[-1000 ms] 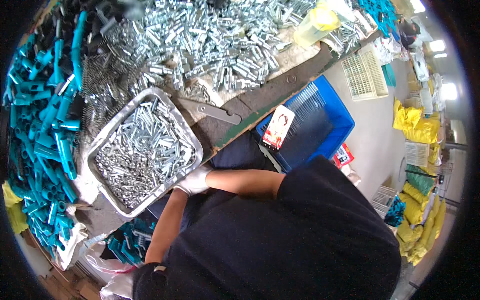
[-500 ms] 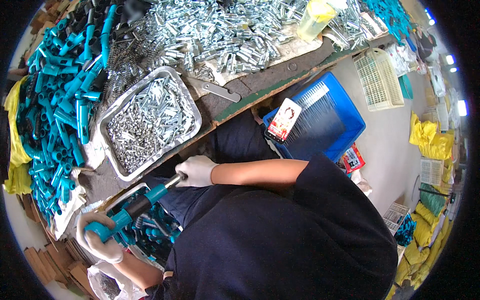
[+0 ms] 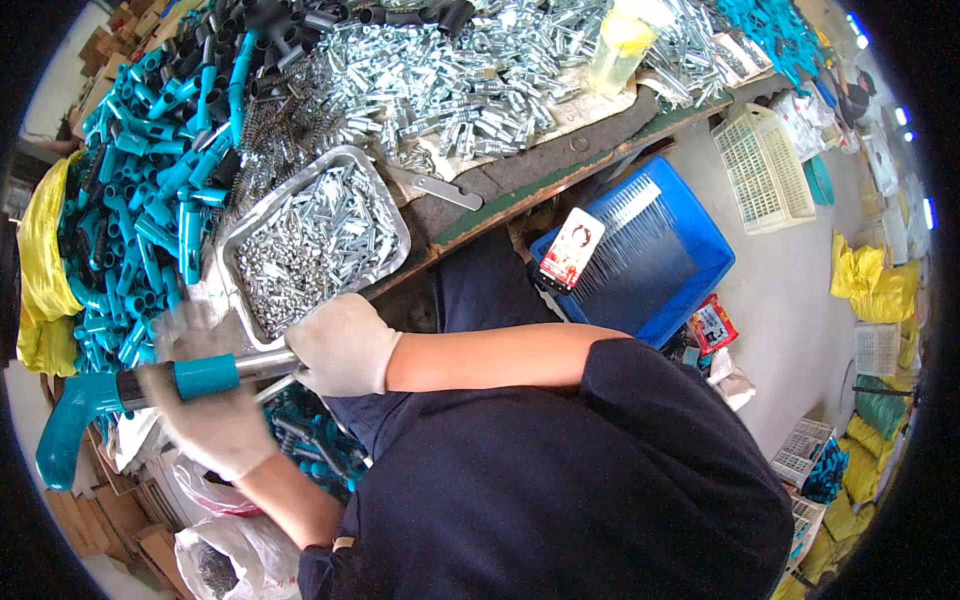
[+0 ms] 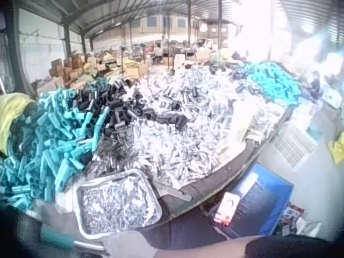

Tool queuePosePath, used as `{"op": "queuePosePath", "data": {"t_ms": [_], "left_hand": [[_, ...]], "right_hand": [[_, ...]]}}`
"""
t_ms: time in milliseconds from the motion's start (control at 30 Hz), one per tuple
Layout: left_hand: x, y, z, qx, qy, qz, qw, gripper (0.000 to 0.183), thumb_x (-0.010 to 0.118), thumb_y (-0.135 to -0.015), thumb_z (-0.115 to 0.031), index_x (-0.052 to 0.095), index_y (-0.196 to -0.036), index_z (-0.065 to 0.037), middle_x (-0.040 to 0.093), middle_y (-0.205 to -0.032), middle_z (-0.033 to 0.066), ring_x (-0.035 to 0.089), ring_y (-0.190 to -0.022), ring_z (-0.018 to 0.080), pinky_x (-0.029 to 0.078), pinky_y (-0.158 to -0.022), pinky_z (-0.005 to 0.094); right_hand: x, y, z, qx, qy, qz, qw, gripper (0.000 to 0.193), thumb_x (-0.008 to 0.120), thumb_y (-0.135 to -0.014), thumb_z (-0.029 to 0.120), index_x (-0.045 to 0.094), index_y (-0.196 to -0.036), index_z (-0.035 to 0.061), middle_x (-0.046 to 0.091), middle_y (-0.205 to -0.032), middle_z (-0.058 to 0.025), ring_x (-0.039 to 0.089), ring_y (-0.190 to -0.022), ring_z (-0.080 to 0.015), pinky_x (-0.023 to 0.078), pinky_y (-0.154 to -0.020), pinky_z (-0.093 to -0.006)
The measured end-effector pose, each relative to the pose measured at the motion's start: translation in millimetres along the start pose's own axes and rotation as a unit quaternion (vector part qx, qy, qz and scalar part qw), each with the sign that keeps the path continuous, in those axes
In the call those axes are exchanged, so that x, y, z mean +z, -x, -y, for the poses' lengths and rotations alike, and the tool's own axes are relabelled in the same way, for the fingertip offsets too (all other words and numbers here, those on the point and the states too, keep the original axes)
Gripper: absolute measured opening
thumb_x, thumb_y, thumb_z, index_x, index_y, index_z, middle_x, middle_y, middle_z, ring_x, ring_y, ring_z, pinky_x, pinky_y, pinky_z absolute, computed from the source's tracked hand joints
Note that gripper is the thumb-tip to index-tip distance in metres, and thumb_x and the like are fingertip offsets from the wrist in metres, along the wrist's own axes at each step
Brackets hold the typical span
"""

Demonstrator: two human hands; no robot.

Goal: The person assembles tool handles by inserting metal pins into metal cylinders, fitting plastic housing components onto the assemblies, and placing the completed handles into a basket.

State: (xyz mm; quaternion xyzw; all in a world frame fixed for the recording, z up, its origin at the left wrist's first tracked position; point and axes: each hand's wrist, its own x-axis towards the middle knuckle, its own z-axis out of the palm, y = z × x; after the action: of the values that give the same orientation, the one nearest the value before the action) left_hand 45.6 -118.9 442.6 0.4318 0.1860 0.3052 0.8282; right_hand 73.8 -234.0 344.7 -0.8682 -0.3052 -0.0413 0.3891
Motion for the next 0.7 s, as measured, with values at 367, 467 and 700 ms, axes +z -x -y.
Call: {"op": "queuePosePath", "data": {"t_ms": [367,467,700], "left_hand": [[-10,-32,-1,-0.285,0.254,0.576,0.723,0.039,0.047,-0.103,-0.035,0.038,-0.072,-0.013,0.028,-0.045,-0.0068,0.02,-0.034,0.0028,0.02,-0.032,0.0226],[-12,-19,8,-0.042,-0.031,0.177,0.983,0.034,0.05,-0.102,-0.032,0.041,-0.075,-0.013,0.026,-0.054,-0.0075,0.016,-0.039,0.0036,0.014,-0.036,0.0223],[-20,-45,17,-0.386,0.328,0.367,0.78,0.031,0.04,-0.104,-0.028,0.038,-0.077,-0.012,0.026,-0.05,-0.0101,0.018,-0.034,0.0027,0.02,-0.032,0.0228]], "right_hand": [[-2,-10,17,0.064,-0.628,0.539,0.557,0.039,0.067,-0.085,0.034,0.059,-0.061,0.0044,0.053,-0.053,0.0011,0.051,-0.046,-0.0133,0.04,-0.045,-0.0313],[-2,-13,14,-0.043,-0.058,0.065,0.995,0.034,0.067,-0.082,0.031,0.059,-0.065,0.0028,0.053,-0.054,-0.0057,0.052,-0.047,-0.0149,0.044,-0.049,-0.0354],[6,0,14,0.096,-0.747,0.508,0.417,0.044,0.057,-0.09,0.025,0.041,-0.052,0.0087,0.042,-0.046,-0.0044,0.04,-0.038,-0.0133,0.033,-0.039,-0.0283]]}}
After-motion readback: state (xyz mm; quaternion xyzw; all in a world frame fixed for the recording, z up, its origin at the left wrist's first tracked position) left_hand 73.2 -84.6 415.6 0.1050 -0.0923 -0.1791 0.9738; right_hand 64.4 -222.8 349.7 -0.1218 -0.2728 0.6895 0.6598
